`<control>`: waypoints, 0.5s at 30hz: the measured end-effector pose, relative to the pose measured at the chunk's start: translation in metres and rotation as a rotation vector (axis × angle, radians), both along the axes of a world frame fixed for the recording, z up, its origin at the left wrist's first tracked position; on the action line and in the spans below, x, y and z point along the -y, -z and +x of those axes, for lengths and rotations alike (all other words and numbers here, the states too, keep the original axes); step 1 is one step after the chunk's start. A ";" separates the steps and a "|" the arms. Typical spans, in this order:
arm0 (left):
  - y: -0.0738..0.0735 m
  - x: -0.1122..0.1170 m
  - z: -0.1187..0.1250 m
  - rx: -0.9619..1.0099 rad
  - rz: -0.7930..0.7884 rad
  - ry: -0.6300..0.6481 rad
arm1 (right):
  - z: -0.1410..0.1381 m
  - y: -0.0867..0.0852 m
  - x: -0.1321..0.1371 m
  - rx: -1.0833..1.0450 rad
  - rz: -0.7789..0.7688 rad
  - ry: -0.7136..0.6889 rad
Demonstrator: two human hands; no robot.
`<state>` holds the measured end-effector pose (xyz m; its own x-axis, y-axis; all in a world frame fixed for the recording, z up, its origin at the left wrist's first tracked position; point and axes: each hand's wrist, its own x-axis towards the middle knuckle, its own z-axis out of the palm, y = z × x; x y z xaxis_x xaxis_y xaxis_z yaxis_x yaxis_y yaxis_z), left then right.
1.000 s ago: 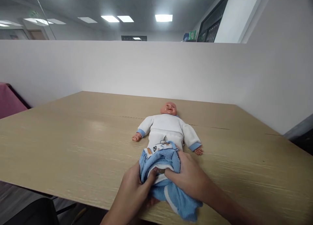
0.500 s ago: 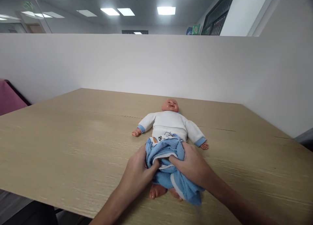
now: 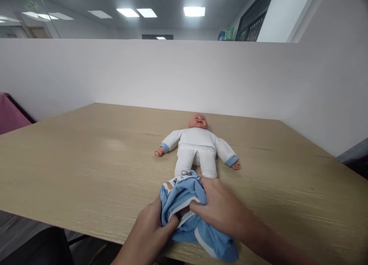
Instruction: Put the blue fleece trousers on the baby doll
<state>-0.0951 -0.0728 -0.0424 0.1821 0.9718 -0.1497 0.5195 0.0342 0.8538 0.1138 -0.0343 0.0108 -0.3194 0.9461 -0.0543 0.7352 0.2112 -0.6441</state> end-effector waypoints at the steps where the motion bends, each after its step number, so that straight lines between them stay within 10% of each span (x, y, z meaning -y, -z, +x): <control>1: 0.003 0.001 0.000 -0.033 0.005 -0.004 | 0.000 0.004 0.000 0.026 -0.001 -0.008; 8: 0.016 0.008 0.002 -0.199 0.131 0.019 | -0.007 0.016 0.010 0.165 0.013 -0.016; 15: 0.038 0.008 0.004 0.127 0.194 -0.012 | 0.001 0.024 0.011 -0.081 0.066 -0.025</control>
